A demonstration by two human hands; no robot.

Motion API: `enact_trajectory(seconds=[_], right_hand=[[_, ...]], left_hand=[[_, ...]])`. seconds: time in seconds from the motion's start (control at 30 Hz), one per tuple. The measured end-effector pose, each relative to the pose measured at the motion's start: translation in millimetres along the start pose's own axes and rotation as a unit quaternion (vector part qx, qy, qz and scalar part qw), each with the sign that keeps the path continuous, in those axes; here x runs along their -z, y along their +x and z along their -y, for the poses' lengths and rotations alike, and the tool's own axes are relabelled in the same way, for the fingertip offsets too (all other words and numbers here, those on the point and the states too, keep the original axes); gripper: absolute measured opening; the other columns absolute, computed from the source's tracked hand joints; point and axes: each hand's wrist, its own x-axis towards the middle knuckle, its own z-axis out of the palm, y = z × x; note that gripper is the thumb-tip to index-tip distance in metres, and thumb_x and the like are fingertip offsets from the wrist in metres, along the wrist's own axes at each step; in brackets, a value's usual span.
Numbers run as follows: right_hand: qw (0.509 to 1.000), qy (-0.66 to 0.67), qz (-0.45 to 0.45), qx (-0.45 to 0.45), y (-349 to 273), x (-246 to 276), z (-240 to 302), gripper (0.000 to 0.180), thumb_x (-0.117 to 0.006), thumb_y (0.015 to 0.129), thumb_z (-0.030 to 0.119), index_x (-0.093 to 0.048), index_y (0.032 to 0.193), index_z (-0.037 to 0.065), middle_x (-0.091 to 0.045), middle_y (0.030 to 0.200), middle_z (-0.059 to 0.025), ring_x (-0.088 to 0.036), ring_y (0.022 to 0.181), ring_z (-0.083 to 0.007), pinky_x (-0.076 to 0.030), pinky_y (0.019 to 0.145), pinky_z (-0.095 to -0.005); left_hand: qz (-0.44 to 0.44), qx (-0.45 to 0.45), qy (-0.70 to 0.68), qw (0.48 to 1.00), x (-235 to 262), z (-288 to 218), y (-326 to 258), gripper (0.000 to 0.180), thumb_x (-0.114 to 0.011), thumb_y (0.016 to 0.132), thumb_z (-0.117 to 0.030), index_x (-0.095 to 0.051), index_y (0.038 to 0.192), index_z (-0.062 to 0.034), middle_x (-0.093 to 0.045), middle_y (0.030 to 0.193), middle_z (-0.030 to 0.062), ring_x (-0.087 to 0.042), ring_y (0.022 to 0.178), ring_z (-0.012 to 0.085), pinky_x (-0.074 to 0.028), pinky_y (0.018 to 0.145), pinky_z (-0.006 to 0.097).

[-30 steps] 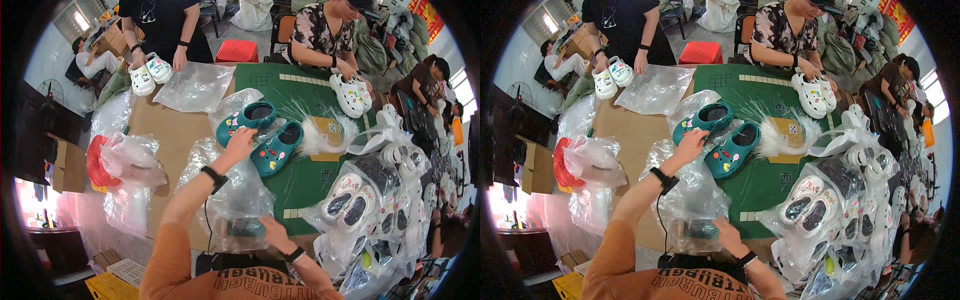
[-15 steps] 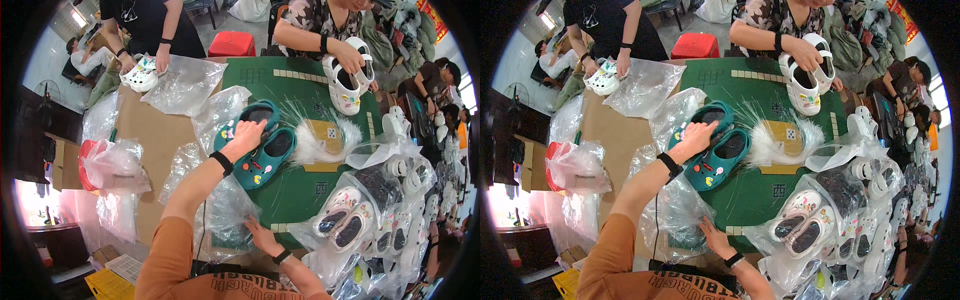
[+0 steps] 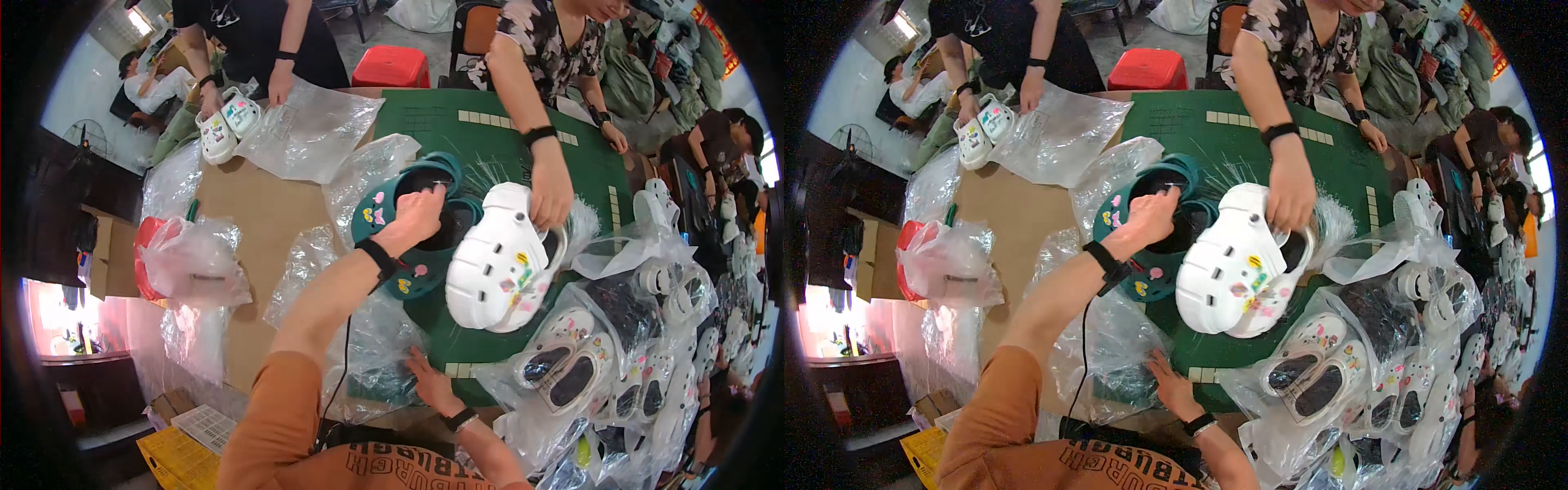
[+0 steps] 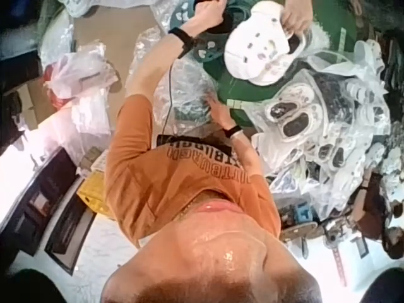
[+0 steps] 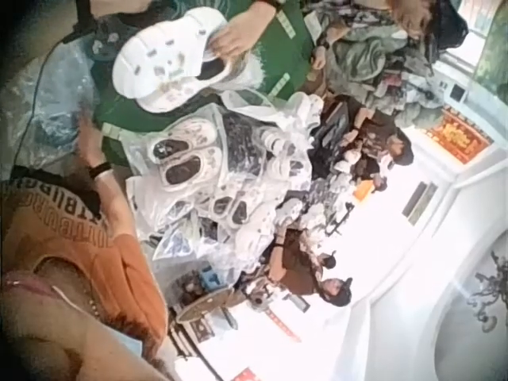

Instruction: Packing decorated clogs into individual plastic bags and placing the packed units into a large sack.

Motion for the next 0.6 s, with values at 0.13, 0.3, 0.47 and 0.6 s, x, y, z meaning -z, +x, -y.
enact_trajectory(seconds=[0.13, 0.3, 0.47, 0.6], right_hand=[[0.999, 0.014, -0.021, 0.024, -1, -3, 2, 0.050, -0.050, 0.065, -0.001, -0.044, 0.113, 0.010, -0.027, 0.137, -0.0043, -0.058, 0.078, -0.0310, -0.048, 0.063, -0.0387], [0.999, -0.033, -0.031, 0.028, 1, -12, 1, 0.054, -0.049, 0.066, -0.002, -0.043, 0.118, 0.010, -0.028, 0.137, -0.0048, -0.058, 0.076, -0.0275, -0.047, 0.062, -0.0354], [0.998, -0.025, -0.042, 0.036, -1, -11, 1, 0.055, -0.049, 0.067, -0.001, -0.041, 0.120, 0.010, -0.026, 0.137, -0.0046, -0.058, 0.074, -0.0282, -0.047, 0.058, -0.0377], [0.997, -0.078, -0.011, -0.005, 2, -14, 13, 0.055, -0.049, 0.066, 0.001, -0.041, 0.120, 0.008, -0.024, 0.139, -0.0049, -0.058, 0.073, -0.0307, -0.046, 0.056, -0.0395]], left_hand=[[-0.116, 0.027, -0.054, 0.991, 50, 45, -29, 0.039, -0.055, 0.063, -0.003, -0.042, 0.099, -0.0047, -0.056, 0.081, 0.0172, -0.056, 0.077, 0.0363, -0.044, 0.065, 0.045], [-0.155, -0.096, -0.097, 0.978, 125, 71, -82, 0.033, -0.053, 0.063, -0.001, -0.043, 0.094, -0.0051, -0.055, 0.083, 0.0128, -0.053, 0.078, 0.0350, -0.040, 0.061, 0.043], [-0.077, -0.377, 0.163, 0.909, 157, 57, -164, 0.019, -0.052, 0.070, -0.011, -0.050, 0.088, -0.0158, -0.049, 0.076, 0.0009, -0.052, 0.076, 0.0168, -0.035, 0.070, 0.032], [-0.044, -0.472, 0.186, 0.861, 116, 105, -223, 0.009, -0.049, 0.074, -0.017, -0.048, 0.082, -0.0182, -0.046, 0.074, -0.0001, -0.049, 0.071, 0.0156, -0.035, 0.072, 0.034]])
